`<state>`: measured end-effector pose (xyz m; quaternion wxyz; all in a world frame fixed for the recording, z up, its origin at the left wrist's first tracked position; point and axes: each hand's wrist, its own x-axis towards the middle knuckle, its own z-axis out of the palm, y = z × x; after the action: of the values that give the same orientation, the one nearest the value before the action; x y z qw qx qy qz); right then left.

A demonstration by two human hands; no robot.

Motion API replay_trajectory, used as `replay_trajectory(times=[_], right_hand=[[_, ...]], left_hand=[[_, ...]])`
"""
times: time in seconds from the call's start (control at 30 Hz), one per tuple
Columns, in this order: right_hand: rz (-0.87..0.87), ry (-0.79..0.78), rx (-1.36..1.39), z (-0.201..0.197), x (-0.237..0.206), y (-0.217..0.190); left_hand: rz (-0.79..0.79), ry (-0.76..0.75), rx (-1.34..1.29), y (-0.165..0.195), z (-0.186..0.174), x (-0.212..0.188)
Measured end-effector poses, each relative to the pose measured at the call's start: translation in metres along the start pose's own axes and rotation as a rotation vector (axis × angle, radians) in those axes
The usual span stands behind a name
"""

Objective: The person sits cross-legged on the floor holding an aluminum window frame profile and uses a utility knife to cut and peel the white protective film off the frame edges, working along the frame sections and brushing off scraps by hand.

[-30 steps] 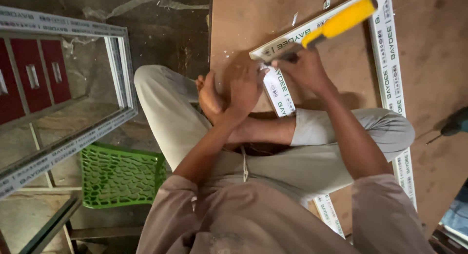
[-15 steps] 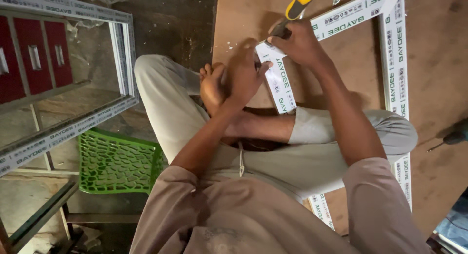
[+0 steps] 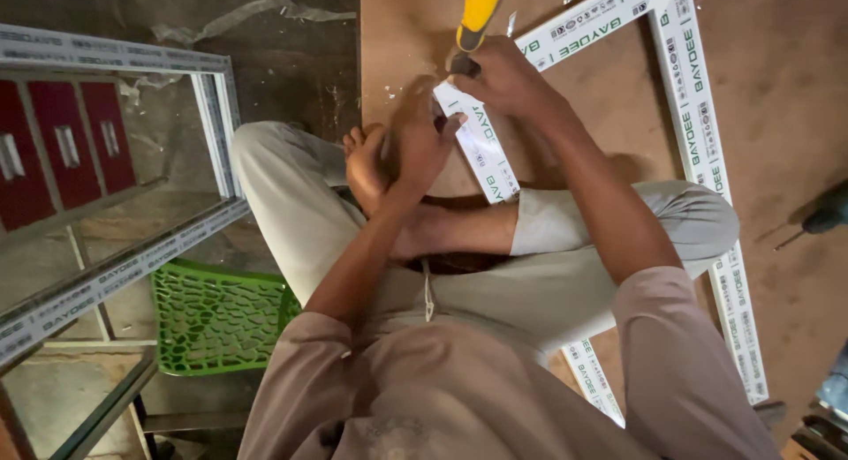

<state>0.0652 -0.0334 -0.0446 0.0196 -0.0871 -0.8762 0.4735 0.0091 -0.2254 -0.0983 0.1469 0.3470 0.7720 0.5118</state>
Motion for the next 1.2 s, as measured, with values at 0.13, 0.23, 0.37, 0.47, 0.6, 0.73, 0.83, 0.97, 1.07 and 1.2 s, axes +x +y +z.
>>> replay_trajectory(times=[0.13,0.23,0.37,0.47,0.6,0.73,0.83,0.97,1.07,1.2], right_hand=[[-0.028,-0.004,-0.023,-0.006,-0.003,-0.005],[0.050,-0.026,-0.038,-0.009,-0.013,-0.003],[0.143,-0.022,-0.089,-0.015,-0.032,0.006],[0.181,-0.026,-0.162,-0.024,-0.052,0.013],[0.232,0.011,-0.156,-0.032,-0.089,0.010],[0.332,0.211,0.057,-0.020,-0.088,0.009],[0.254,0.239,0.120,-0.001,-0.063,0.007],[0.254,0.164,0.157,0.023,-0.028,-0.002],[0.374,0.111,0.240,0.031,-0.019,-0.010],[0.266,0.109,0.235,0.029,-0.018,-0.013]], left_hand=[[-0.043,-0.022,-0.014,0.004,-0.004,0.003],[-0.051,-0.054,-0.007,0.002,-0.007,0.002],[-0.065,-0.046,-0.082,-0.004,0.000,0.001],[-0.133,-0.086,-0.120,-0.010,0.006,0.001],[-0.134,-0.074,-0.199,-0.019,0.013,0.002],[-0.223,-0.047,-0.262,-0.024,0.024,0.000],[-0.149,-0.034,-0.248,-0.028,0.025,0.000],[-0.141,-0.025,-0.229,-0.034,0.028,0.002],[-0.170,-0.043,-0.211,-0.037,0.035,0.001],[-0.247,-0.093,-0.256,-0.038,0.036,0.001]])
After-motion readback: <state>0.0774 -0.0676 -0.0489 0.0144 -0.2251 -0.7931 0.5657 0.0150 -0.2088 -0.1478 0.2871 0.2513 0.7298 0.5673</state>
